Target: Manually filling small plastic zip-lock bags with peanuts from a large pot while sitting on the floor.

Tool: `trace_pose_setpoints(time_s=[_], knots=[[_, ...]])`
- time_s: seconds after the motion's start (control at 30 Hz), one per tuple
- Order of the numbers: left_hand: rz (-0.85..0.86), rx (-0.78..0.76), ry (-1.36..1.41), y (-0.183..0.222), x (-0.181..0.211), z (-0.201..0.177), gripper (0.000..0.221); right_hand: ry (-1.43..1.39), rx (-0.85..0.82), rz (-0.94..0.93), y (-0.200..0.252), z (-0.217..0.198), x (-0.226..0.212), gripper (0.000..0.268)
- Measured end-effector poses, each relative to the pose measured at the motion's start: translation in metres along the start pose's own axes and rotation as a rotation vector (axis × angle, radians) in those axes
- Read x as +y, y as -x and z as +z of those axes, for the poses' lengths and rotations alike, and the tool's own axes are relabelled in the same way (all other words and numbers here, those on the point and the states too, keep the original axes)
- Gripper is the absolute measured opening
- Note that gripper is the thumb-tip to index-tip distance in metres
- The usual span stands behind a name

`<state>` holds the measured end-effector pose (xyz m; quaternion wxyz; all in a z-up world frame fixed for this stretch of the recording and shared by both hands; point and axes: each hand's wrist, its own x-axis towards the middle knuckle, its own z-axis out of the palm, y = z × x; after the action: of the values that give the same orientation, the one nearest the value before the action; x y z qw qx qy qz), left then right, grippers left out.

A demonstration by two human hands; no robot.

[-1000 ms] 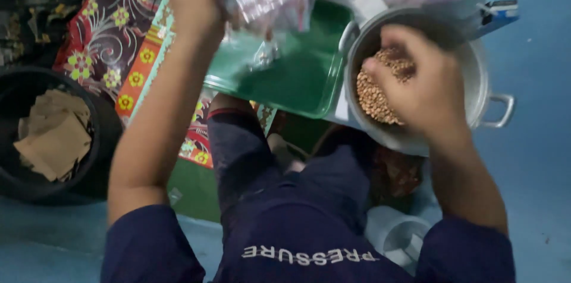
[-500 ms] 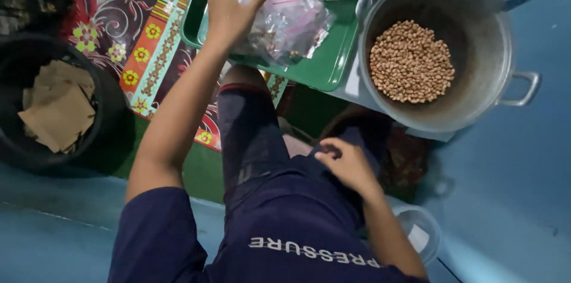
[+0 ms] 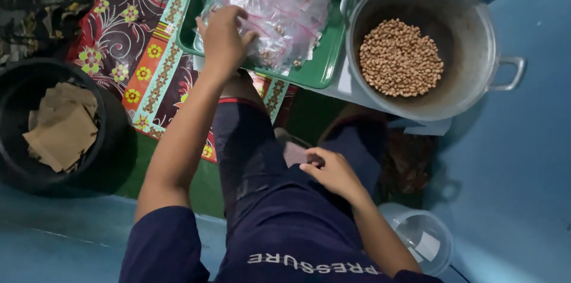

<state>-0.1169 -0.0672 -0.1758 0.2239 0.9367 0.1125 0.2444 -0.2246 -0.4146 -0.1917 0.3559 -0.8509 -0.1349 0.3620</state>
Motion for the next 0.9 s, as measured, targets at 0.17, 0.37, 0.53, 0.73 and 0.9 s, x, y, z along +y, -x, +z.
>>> trace_pose_setpoints(time_s=[0.17, 0.37, 0.53, 0.73, 0.9], knots=[[-0.107, 0.066, 0.178, -0.002, -0.011, -0.008, 0.022, -0.065, -0.002, -0.027, 0.008, 0.006, 0.003, 0.043], [0.125, 0.213, 0.271, 0.031, 0.026, -0.050, 0.015, -0.199, 0.071, -0.139, 0.004, 0.015, 0.015, 0.034], [0.000, -0.099, 0.517, 0.113, 0.076, -0.063, 0.013, -0.538, 0.305, -0.441, -0.008, 0.021, 0.003, 0.087], [-0.677, -0.366, 1.157, 0.210, 0.078, -0.024, 0.013, -0.719, -0.031, -0.444, -0.030, 0.036, 0.002, 0.088], [-0.642, -0.331, 0.946, 0.213, 0.067, -0.040, 0.007, -0.797, -0.065, -0.263, -0.052, 0.046, 0.033, 0.016]])
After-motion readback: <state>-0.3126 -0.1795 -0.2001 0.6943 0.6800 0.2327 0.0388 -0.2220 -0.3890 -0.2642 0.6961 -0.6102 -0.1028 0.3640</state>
